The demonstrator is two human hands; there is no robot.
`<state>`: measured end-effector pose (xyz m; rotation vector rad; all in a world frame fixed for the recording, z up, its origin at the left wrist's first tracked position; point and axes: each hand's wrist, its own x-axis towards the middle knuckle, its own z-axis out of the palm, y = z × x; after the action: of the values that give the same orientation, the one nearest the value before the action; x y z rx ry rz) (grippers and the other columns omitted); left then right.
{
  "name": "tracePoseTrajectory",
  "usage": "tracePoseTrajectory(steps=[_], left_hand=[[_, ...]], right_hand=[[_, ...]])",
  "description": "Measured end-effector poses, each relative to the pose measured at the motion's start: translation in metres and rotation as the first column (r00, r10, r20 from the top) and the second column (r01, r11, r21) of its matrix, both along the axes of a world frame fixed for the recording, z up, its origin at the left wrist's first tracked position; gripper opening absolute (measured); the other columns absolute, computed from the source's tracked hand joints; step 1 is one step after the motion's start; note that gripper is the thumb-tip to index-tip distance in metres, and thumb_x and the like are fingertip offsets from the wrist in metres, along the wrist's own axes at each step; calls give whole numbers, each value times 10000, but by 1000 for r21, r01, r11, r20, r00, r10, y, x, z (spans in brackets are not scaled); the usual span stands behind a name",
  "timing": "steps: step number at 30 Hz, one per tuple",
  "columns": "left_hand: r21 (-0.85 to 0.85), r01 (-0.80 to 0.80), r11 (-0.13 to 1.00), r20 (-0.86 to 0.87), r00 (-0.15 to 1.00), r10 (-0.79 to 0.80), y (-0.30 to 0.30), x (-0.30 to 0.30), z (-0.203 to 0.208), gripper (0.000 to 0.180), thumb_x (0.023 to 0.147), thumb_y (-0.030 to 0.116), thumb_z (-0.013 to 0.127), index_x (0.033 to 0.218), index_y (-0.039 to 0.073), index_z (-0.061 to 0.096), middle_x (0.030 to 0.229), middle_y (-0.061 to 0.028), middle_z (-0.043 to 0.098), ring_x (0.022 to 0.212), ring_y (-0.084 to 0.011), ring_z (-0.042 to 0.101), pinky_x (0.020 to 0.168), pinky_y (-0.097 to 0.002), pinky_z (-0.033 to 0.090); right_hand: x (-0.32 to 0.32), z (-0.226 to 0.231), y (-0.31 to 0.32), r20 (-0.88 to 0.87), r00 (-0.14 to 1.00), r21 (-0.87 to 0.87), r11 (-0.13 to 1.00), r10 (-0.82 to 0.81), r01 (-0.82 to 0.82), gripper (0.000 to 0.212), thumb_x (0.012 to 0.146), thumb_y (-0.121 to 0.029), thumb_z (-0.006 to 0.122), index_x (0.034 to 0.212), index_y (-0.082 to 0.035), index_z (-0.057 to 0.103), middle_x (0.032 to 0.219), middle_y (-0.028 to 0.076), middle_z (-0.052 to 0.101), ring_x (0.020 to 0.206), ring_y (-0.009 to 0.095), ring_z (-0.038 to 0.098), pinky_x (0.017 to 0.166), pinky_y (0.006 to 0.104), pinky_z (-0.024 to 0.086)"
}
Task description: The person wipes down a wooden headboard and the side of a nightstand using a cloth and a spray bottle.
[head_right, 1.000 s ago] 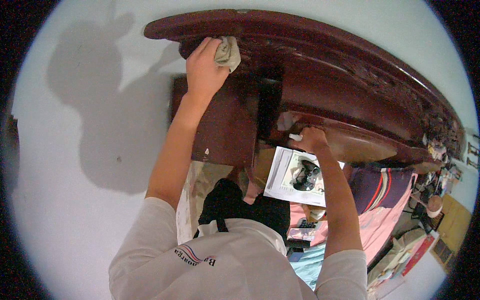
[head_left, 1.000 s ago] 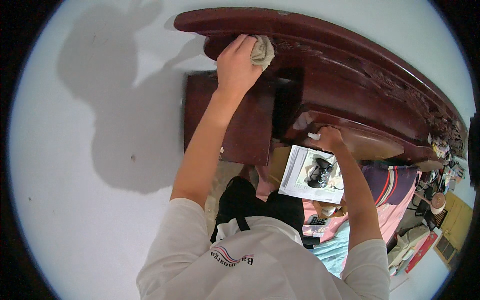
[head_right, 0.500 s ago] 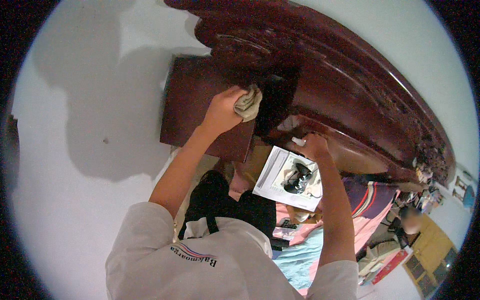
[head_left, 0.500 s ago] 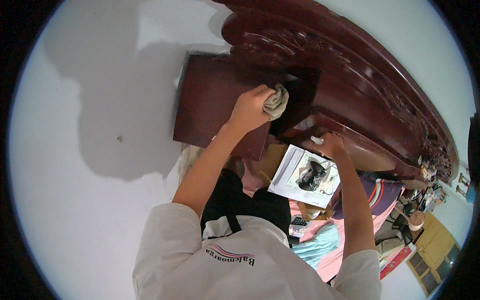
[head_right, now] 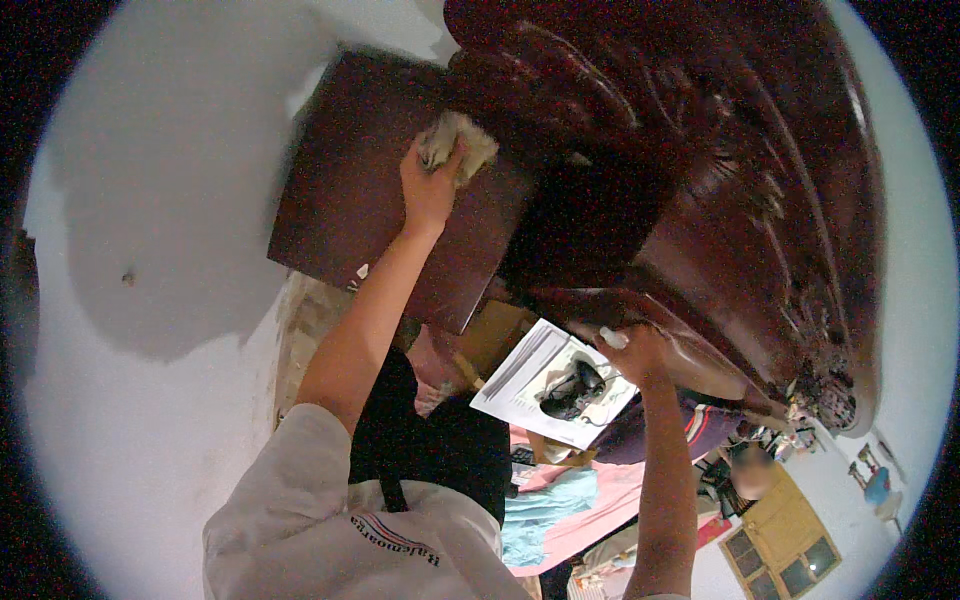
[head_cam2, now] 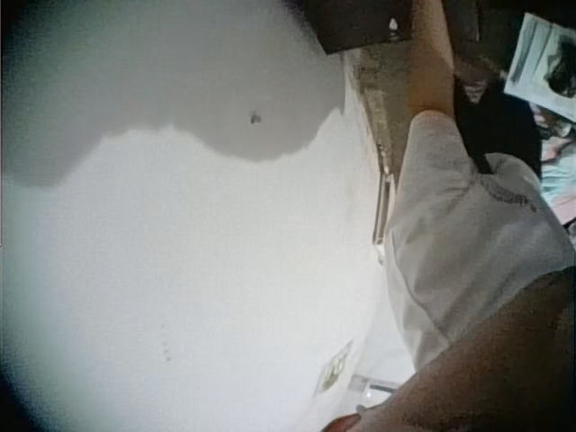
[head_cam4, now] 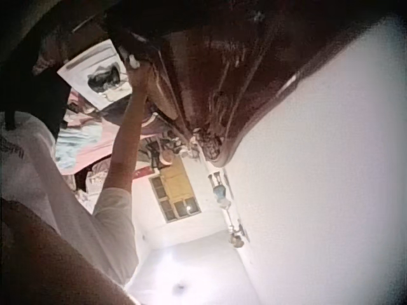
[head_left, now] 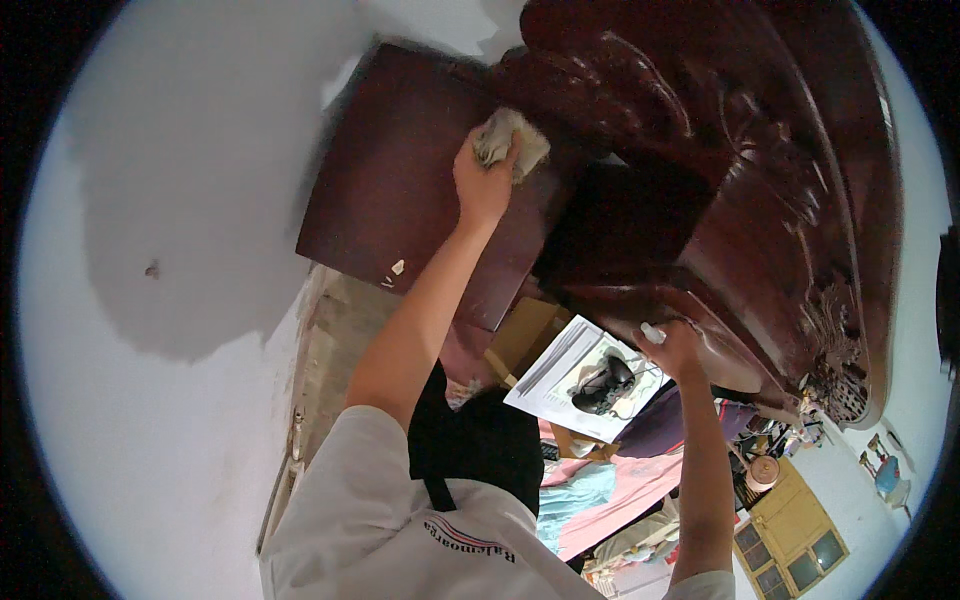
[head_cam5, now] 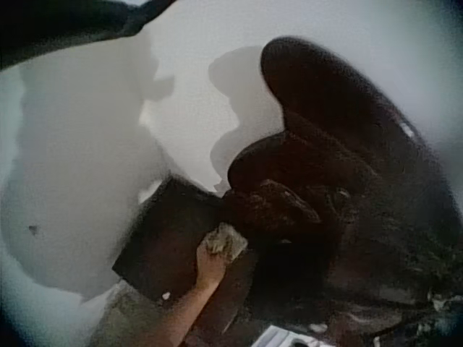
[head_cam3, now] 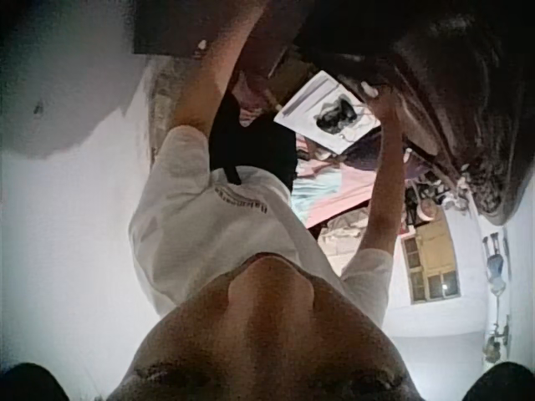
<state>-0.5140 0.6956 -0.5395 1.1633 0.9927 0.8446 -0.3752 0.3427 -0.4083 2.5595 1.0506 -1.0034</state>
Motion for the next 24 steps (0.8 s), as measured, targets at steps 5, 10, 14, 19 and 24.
tracePoseTrajectory(steps=[5, 10, 14, 19, 24], left_hand=[[112, -236, 965, 131, 966, 221, 41, 46, 4, 325, 917, 176, 765, 1136, -25, 634, 1005, -136, 700, 941, -193, 646, 858, -344, 514], [106, -299, 948, 74, 953, 293, 26, 70, -2, 360, 893, 204, 782, 1104, -27, 604, 1020, -145, 689, 945, -206, 634, 860, -349, 507], [-51, -269, 962, 90, 958, 272, -23, 95, -6, 302, 896, 134, 731, 1102, -29, 581, 995, -155, 676, 951, -211, 627, 851, -357, 498], [-139, -286, 948, 144, 941, 305, -71, 123, -8, 269, 888, 107, 706, 1095, -16, 587, 998, -146, 672, 927, -222, 625, 854, -361, 495], [-72, -163, 984, 76, 983, 168, -109, 131, -23, 320, 834, 15, 694, 1130, -35, 583, 1062, -221, 647, 988, -365, 646, 896, -413, 496]], right_hand=[[1, -3, 0, 72, 995, 1, 997, 73, -74, 454, 798, -529, 738, 895, -88, 782, 859, 163, 744, 808, 356, 721, 758, 467, 584], [-1, 2, 5, 40, 998, 63, 996, 56, -58, 414, 793, -497, 757, 903, -99, 784, 860, 155, 746, 797, 357, 720, 753, 455, 586], [-2, 0, 3, 22, 999, 64, 997, 37, -39, 388, 785, -432, 786, 906, -63, 774, 868, 170, 739, 815, 371, 709, 755, 456, 571], [-1, -5, -2, 14, 1000, 72, 997, 6, -7, 363, 780, -459, 778, 914, -122, 793, 863, 140, 752, 793, 350, 723, 771, 459, 589], [-1, -3, 1, 14, 1000, 48, 999, 14, -15, 363, 789, -434, 778, 927, -99, 789, 885, 135, 758, 824, 340, 730, 778, 459, 590]])
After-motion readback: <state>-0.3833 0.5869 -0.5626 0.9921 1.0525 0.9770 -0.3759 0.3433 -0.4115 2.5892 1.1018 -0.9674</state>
